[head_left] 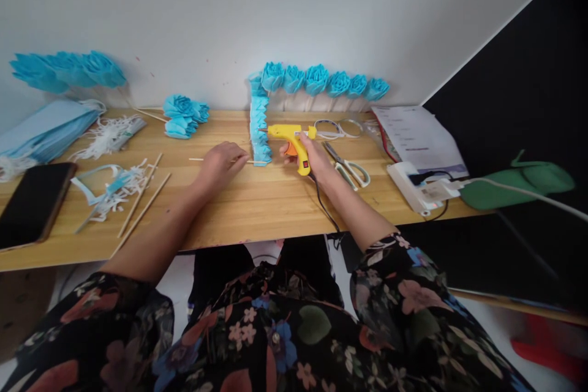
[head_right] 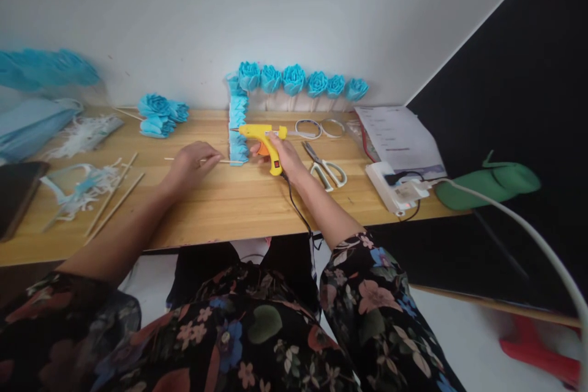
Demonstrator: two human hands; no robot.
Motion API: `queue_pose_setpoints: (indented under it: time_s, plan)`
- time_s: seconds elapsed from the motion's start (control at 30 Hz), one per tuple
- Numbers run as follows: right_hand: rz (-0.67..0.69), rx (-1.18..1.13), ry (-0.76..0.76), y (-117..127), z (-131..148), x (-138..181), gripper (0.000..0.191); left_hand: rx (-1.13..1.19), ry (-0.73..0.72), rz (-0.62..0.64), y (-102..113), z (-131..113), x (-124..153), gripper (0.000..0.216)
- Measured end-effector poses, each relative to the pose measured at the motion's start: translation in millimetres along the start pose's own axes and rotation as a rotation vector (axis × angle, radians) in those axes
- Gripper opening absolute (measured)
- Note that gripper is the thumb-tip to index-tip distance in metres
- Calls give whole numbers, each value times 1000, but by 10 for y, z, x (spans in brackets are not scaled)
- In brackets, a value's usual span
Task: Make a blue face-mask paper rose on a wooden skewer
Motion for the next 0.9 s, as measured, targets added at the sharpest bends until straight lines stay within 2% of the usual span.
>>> queue_pose_setpoints:
  time_s: [0.33,0.7,0.9]
  plan:
    - [16,-60,-6,12,-6,13,52,0,-11,10,-97,29,18,33]
    - [-118,-173,7,121,33,0,43,11,49,-3,-78,132,15,29]
    - [-174,-142,-19,129,9,-21,40,20,55,4,-69,148,10,27]
Point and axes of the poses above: each hand's wrist, its own x-axis away from the middle knuckle, its own y-axis out of the back of the hand, z = x × y, the point moved 1 cm from there along -x, towards the middle knuckle
